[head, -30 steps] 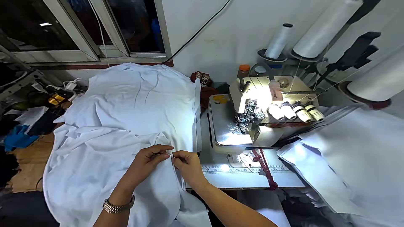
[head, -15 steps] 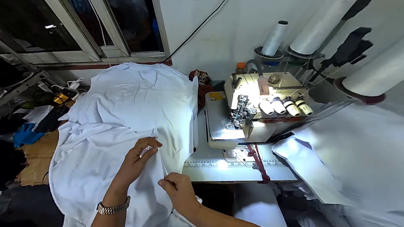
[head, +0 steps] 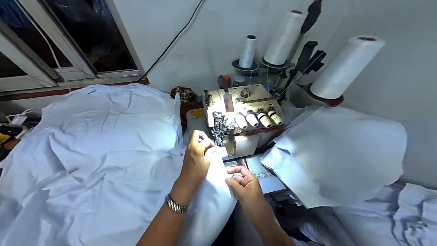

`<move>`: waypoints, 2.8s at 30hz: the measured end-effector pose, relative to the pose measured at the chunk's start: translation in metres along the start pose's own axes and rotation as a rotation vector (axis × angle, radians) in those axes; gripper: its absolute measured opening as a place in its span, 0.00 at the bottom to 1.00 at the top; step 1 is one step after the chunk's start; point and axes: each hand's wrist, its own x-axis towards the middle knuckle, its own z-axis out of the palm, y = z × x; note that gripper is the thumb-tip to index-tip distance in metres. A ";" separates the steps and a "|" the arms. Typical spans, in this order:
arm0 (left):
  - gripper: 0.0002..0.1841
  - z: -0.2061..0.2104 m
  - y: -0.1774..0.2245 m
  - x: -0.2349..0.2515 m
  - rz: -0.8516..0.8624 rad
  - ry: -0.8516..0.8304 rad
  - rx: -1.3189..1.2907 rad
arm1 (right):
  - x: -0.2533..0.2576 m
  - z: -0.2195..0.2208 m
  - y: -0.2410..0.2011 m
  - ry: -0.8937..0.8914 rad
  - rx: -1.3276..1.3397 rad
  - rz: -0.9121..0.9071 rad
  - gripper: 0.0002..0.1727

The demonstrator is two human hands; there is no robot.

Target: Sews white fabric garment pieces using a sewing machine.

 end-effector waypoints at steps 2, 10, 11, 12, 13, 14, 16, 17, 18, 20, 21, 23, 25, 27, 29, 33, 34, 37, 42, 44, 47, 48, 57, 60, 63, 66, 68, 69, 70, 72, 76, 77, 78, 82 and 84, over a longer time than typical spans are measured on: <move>0.06 0.007 0.009 -0.016 0.060 0.014 0.199 | -0.002 -0.003 0.007 -0.019 0.006 0.022 0.12; 0.19 0.027 0.023 -0.037 0.040 -0.012 0.348 | 0.005 -0.004 0.002 0.063 0.112 0.024 0.07; 0.18 0.023 0.021 -0.032 0.025 -0.019 0.280 | 0.009 -0.002 0.002 0.076 0.121 0.026 0.06; 0.17 0.017 0.018 -0.027 -0.006 -0.038 0.200 | 0.012 0.000 0.002 0.080 0.124 0.023 0.06; 0.18 0.007 0.014 -0.024 -0.055 -0.073 0.114 | 0.016 0.003 0.002 0.079 0.129 0.017 0.05; 0.18 -0.006 0.008 -0.021 -0.106 -0.107 0.016 | 0.020 0.005 0.002 0.073 0.135 0.014 0.05; 0.18 -0.038 -0.011 -0.025 -0.186 -0.080 -0.186 | 0.027 0.008 0.001 0.059 0.169 0.004 0.04; 0.17 -0.056 -0.024 -0.034 -0.223 -0.006 -0.239 | 0.029 0.009 0.001 0.048 0.197 0.002 0.04; 0.17 -0.075 -0.040 -0.051 -0.259 0.117 -0.247 | 0.030 0.010 0.002 0.034 0.220 0.001 0.05; 0.18 -0.111 -0.067 -0.102 -0.362 0.456 -0.136 | 0.028 0.009 0.007 -0.013 0.242 0.005 0.07; 0.21 -0.126 -0.074 -0.132 -0.446 0.632 -0.032 | 0.025 0.008 0.012 -0.046 0.244 0.014 0.07; 0.29 -0.146 -0.079 -0.188 -0.647 0.915 0.159 | 0.015 0.005 0.024 -0.123 0.242 0.037 0.08; 0.32 -0.151 -0.092 -0.241 -0.868 1.063 0.256 | 0.000 0.003 0.038 -0.188 0.225 0.059 0.10; 0.32 -0.145 -0.097 -0.284 -1.189 0.924 0.074 | -0.016 0.001 0.055 -0.260 0.197 0.048 0.09; 0.28 -0.134 -0.091 -0.311 -1.381 0.657 -0.264 | -0.031 -0.002 0.073 -0.345 0.148 0.022 0.06; 0.09 -0.130 -0.083 -0.342 -1.452 0.169 -0.414 | -0.050 -0.014 0.086 -0.436 -0.030 -0.013 0.07; 0.12 -0.144 -0.078 -0.339 -1.457 0.021 -0.316 | -0.050 -0.020 0.081 -0.468 -0.041 -0.018 0.07; 0.21 -0.210 -0.065 -0.302 -1.372 -0.016 -0.101 | -0.043 -0.050 0.057 -0.622 0.055 -0.072 0.09; 0.14 -0.296 -0.080 -0.193 -0.894 0.560 -0.136 | -0.036 -0.066 0.033 -0.738 0.194 -0.130 0.11; 0.17 -0.305 -0.128 -0.161 -0.721 0.544 0.011 | -0.040 -0.052 0.041 -0.686 0.108 -0.080 0.12; 0.33 -0.283 -0.110 -0.092 -0.820 0.217 0.314 | -0.048 -0.026 0.068 -0.627 -0.007 -0.018 0.12; 0.37 -0.268 -0.095 -0.080 -0.770 0.112 0.357 | -0.048 -0.020 0.075 -0.602 -0.026 0.000 0.13; 0.25 -0.037 -0.005 -0.145 -0.196 -0.167 0.337 | -0.052 -0.024 0.065 -0.773 0.012 -0.064 0.14; 0.15 -0.053 -0.025 -0.144 -0.336 -0.075 0.149 | -0.050 -0.027 0.072 -0.718 0.029 -0.072 0.13; 0.11 -0.101 -0.032 -0.128 -0.604 -0.057 -0.552 | -0.050 -0.025 0.078 -0.563 0.020 -0.022 0.14; 0.11 -0.135 -0.035 -0.107 -0.757 -0.092 -0.797 | -0.050 -0.023 0.084 -0.515 0.038 0.018 0.14; 0.17 -0.133 -0.045 -0.090 -0.863 -0.098 -0.651 | -0.051 -0.021 0.088 -0.492 0.050 0.033 0.14; 0.17 -0.130 -0.040 -0.084 -0.884 -0.065 -0.554 | -0.051 -0.020 0.089 -0.479 0.049 0.033 0.13; 0.17 -0.128 -0.029 -0.081 -0.849 -0.037 -0.463 | -0.052 -0.021 0.091 -0.470 0.050 0.025 0.13; 0.15 -0.134 0.003 -0.086 -0.580 -0.049 -0.271 | -0.054 -0.023 0.094 -0.456 0.052 0.001 0.13; 0.14 -0.143 0.037 -0.108 -0.083 -0.329 -0.329 | -0.063 -0.030 0.088 -0.421 0.025 0.003 0.15; 0.15 -0.139 0.035 -0.112 -0.084 -0.350 -0.372 | -0.065 -0.032 0.086 -0.416 0.022 0.008 0.16; 0.14 -0.133 0.031 -0.116 -0.131 -0.336 -0.410 | -0.066 -0.033 0.085 -0.413 0.020 0.011 0.16; 0.12 -0.119 0.017 -0.126 -0.301 -0.273 -0.508 | -0.069 -0.032 0.084 -0.406 0.026 -0.008 0.15; 0.12 -0.120 0.017 -0.126 -0.331 -0.279 -0.618 | -0.069 -0.031 0.084 -0.399 0.023 -0.018 0.15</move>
